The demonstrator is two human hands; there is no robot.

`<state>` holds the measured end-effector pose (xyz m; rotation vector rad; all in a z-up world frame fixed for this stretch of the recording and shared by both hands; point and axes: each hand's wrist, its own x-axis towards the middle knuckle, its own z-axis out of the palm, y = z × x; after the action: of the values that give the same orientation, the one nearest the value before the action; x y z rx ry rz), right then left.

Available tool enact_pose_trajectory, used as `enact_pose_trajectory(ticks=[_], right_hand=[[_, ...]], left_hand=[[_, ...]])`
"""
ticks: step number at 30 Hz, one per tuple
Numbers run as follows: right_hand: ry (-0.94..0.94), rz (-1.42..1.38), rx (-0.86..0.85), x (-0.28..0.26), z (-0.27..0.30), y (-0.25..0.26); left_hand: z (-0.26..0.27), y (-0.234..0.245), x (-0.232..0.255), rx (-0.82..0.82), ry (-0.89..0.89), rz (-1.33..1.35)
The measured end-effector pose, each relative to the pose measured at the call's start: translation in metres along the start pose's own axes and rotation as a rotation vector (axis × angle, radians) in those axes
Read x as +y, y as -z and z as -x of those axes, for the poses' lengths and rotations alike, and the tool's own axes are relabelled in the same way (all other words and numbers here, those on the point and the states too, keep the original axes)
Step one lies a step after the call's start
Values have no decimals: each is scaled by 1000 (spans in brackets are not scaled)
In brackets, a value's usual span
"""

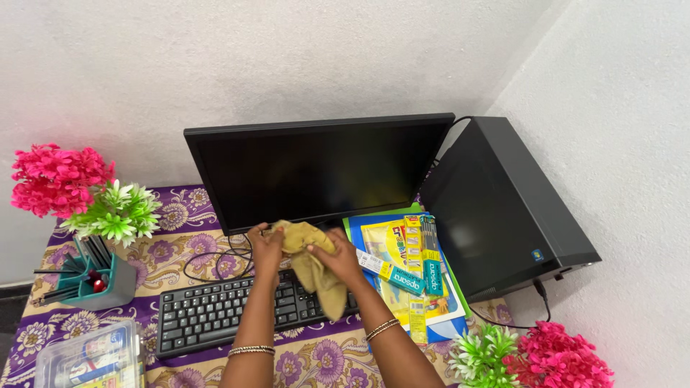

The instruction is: The person cleans a desk area using a yellow cloth. They wipe the surface of the desk, the seat and back of a wooden chair, and the sides and screen of a computer monitor. The person also moves a plastic container and a pen holder to access different areas for cleaning.

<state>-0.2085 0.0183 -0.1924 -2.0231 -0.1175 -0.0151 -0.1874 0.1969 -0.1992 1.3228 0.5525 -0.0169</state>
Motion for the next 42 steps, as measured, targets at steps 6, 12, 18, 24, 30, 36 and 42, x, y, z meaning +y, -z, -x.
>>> enact_pose_trajectory(ticks=[6, 12, 18, 24, 30, 36, 42], right_hand=[[-247, -917, 71, 11, -3, -23], [20, -384, 462, 77, -32, -25], [72, 16, 885, 97, -100, 41], [220, -61, 840, 50, -110, -5], [399, 115, 486, -26, -78, -103], [540, 362, 152, -41, -61, -128], [487, 344, 434, 27, -71, -74]], left_hand=[[-13, -33, -68, -184, -265, -506], [-3, -29, -39, -127, -762, -597], [8, 16, 30, 403, -387, -170], [-8, 54, 51, 255, -376, 37], [-12, 57, 53, 173, -331, -70], [-18, 64, 41, 111, -385, -25], [-17, 68, 45, 98, -336, -52]])
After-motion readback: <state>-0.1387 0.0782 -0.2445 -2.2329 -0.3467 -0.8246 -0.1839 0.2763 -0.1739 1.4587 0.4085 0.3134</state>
